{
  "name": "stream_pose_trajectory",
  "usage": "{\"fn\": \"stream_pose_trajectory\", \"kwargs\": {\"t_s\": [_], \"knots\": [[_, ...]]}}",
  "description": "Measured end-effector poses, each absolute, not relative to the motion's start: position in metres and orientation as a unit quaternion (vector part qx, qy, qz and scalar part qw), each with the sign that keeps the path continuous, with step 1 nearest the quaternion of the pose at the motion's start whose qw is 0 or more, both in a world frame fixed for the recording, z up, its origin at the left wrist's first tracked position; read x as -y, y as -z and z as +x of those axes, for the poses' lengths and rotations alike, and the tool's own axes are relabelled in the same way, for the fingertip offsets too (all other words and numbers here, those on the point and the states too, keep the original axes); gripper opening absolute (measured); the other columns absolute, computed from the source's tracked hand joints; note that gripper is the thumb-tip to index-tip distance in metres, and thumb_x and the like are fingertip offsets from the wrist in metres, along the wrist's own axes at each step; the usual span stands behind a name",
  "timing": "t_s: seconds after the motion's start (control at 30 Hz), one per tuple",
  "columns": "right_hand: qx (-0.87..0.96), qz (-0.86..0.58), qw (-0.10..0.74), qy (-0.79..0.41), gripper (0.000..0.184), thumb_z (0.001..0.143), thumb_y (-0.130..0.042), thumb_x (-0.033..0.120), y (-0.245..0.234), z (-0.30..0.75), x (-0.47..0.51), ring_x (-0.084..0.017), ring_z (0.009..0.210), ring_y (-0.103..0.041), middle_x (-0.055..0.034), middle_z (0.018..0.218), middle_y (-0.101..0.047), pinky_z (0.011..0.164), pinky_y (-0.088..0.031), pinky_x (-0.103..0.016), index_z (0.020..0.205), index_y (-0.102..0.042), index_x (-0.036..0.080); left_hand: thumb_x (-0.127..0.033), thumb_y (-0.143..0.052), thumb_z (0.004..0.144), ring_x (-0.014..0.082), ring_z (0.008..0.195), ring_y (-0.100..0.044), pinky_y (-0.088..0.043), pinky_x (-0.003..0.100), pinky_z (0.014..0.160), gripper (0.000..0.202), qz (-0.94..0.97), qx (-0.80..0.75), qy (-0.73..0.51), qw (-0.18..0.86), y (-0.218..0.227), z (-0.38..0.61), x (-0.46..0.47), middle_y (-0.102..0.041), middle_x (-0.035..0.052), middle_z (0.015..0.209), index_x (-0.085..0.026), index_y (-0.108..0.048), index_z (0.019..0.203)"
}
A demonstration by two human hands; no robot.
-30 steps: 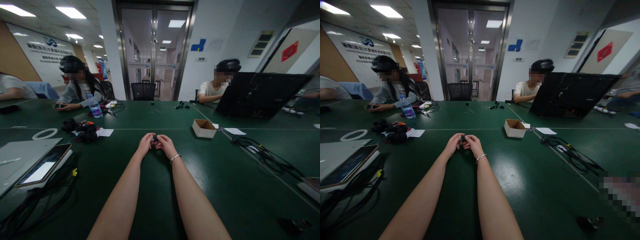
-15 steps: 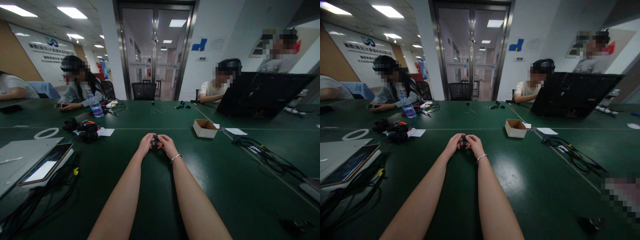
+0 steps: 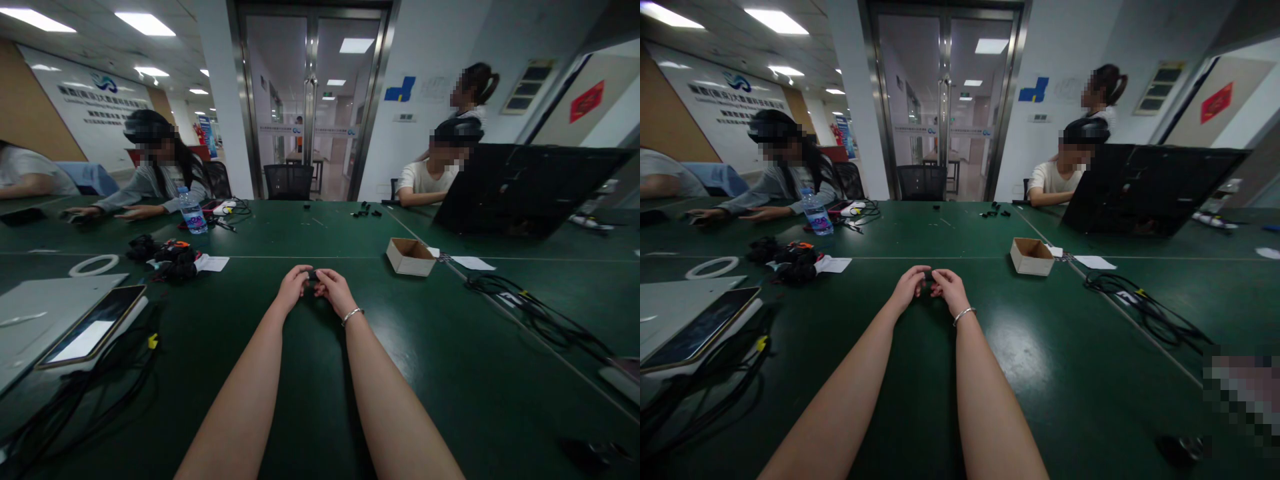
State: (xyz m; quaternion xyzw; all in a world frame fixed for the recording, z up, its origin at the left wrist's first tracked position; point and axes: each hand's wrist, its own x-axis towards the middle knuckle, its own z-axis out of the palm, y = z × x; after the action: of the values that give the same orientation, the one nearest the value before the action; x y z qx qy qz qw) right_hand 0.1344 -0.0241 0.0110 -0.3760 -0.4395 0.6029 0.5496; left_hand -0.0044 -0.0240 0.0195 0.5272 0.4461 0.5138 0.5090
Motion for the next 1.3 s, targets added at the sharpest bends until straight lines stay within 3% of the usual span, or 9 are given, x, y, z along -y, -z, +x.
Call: {"fn": "stream_pose_trajectory", "kwargs": {"t_s": [0.13, 0.3, 0.43, 0.8, 0.93, 1.1, 1.3], "knots": [[0.444, -0.379, 0.546, -0.601, 0.042, 0.062, -0.080, 0.045, -0.0120, 0.1344, 0.0243, -0.008, 0.043, -0.052, 0.0032, 0.054, -0.060, 0.046, -0.049, -0.021, 0.087, -0.065, 0.015, -0.037, -0.046, 0.084, 0.0077, 0.038, -0.036, -0.027, 0.019, 0.038, 0.034, 0.540, -0.446, -0.503, 0.507, -0.0183, -0.0047, 0.0228, -0.045, -0.0044, 0.049, -0.012, -0.062, 0.102], [0.437, -0.380, 0.548, -0.604, 0.040, 0.063, -0.080, 0.044, -0.0124, 0.1349, 0.0241, -0.008, 0.044, -0.053, 0.0026, 0.055, -0.060, 0.046, -0.050, -0.021, 0.086, -0.064, 0.016, -0.034, -0.051, 0.081, 0.0071, 0.040, -0.039, -0.030, 0.018, 0.039, 0.036, 0.524, -0.447, -0.514, 0.512, -0.0190, -0.0044, 0.0228, -0.050, -0.0036, 0.057, -0.014, -0.058, 0.110], [0.437, -0.386, 0.548, -0.600, 0.039, 0.064, -0.079, 0.043, -0.0121, 0.1350, 0.0239, -0.009, 0.043, -0.053, 0.0025, 0.055, -0.060, 0.045, -0.049, -0.021, 0.086, -0.064, 0.016, -0.037, -0.047, 0.085, 0.0077, 0.039, -0.038, -0.029, 0.018, 0.039, 0.034, 0.524, -0.446, -0.513, 0.514, -0.0208, -0.0039, 0.0239, -0.048, -0.0030, 0.052, -0.012, -0.061, 0.102], [0.431, -0.382, 0.552, -0.602, 0.042, 0.061, -0.080, 0.044, -0.0124, 0.1349, 0.0244, -0.008, 0.044, -0.053, 0.0029, 0.055, -0.060, 0.046, -0.049, -0.021, 0.088, -0.064, 0.016, -0.035, -0.051, 0.082, 0.0070, 0.041, -0.039, -0.030, 0.018, 0.038, 0.033, 0.528, -0.453, -0.518, 0.498, -0.0159, -0.0037, 0.0218, -0.051, -0.0030, 0.059, -0.014, -0.059, 0.107], [0.436, -0.384, 0.547, -0.602, 0.042, 0.062, -0.080, 0.044, -0.0124, 0.1349, 0.0239, -0.008, 0.043, -0.052, 0.0032, 0.055, -0.060, 0.046, -0.050, -0.022, 0.088, -0.064, 0.016, -0.040, -0.047, 0.086, 0.0067, 0.039, -0.035, -0.025, 0.017, 0.038, 0.035, 0.534, -0.447, -0.513, 0.501, -0.0153, -0.0042, 0.0217, -0.044, -0.0042, 0.052, -0.013, -0.061, 0.102], [0.433, -0.383, 0.549, -0.603, 0.040, 0.062, -0.079, 0.043, -0.0112, 0.1350, 0.0233, -0.008, 0.043, -0.053, 0.0032, 0.056, -0.060, 0.047, -0.050, -0.022, 0.088, -0.064, 0.016, -0.036, -0.052, 0.083, 0.0066, 0.040, -0.038, -0.027, 0.018, 0.037, 0.035, 0.528, -0.453, -0.515, 0.501, -0.0169, -0.0047, 0.0225, -0.051, -0.0025, 0.061, -0.014, -0.059, 0.108], [0.432, -0.385, 0.550, -0.602, 0.040, 0.062, -0.079, 0.044, -0.0098, 0.1349, 0.0220, -0.008, 0.042, -0.052, 0.0033, 0.055, -0.060, 0.046, -0.050, -0.022, 0.087, -0.065, 0.016, -0.040, -0.049, 0.084, 0.0070, 0.041, -0.040, -0.029, 0.018, 0.038, 0.034, 0.536, -0.457, -0.511, 0.492, -0.0186, -0.0042, 0.0234, -0.050, -0.0023, 0.058, -0.014, -0.061, 0.103]]}}
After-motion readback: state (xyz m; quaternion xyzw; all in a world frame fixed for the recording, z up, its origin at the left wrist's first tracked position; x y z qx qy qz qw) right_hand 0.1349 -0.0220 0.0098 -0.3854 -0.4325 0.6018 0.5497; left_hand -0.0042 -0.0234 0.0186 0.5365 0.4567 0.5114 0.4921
